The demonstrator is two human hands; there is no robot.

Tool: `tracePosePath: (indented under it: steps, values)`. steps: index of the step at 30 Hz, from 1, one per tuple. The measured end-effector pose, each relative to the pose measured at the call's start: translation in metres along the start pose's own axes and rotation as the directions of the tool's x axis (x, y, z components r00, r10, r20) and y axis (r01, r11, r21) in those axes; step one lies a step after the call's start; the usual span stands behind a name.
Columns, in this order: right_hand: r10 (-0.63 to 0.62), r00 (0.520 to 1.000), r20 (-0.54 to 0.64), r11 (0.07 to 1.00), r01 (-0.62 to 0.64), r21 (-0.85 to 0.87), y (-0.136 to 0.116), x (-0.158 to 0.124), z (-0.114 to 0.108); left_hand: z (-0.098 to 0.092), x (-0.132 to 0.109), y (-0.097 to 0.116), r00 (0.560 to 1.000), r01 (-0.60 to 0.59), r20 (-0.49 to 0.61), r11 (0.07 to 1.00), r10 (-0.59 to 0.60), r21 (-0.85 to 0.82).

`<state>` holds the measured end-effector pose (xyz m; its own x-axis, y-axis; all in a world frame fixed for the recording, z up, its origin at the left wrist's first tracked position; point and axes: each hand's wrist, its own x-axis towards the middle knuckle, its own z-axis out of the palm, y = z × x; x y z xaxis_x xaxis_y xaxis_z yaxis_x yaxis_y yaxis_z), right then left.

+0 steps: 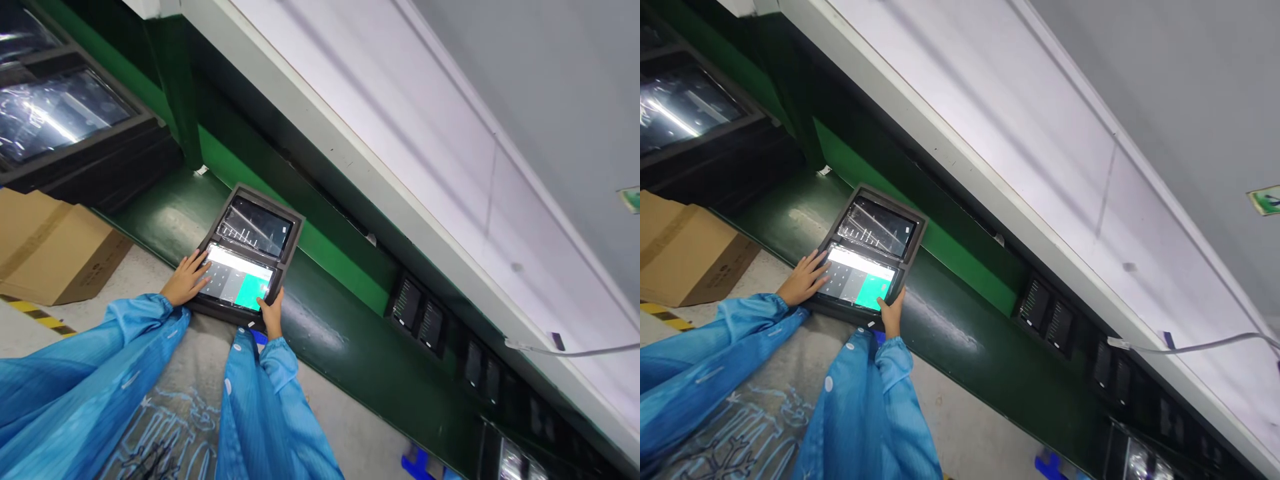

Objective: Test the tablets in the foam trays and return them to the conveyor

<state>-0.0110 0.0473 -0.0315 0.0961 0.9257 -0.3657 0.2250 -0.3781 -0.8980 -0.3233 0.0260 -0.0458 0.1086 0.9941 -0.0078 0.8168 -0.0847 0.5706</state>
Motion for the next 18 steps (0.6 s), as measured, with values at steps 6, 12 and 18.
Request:
tracePosePath:
  steps: [6, 12, 18]
  values:
    - [0.003, 0.999, -0.04, 0.998, -0.006, -0.058, 0.0, -0.001, 0.003, 0.007, -0.002, -0.009, 0.987, 0.047, -0.144, 0.988, -0.069, -0.148]
    - [-0.007, 1.0, -0.021, 0.997, 0.006, -0.08, 0.0, -0.001, 0.001, 0.009, -0.001, -0.012, 0.98, 0.094, -0.16, 0.981, -0.122, -0.172]
    - [-0.008, 0.998, -0.065, 0.992, -0.001, -0.124, 0.003, 0.001, 0.005, 0.005, 0.013, -0.01, 0.985, 0.087, -0.136, 0.986, -0.106, -0.139]
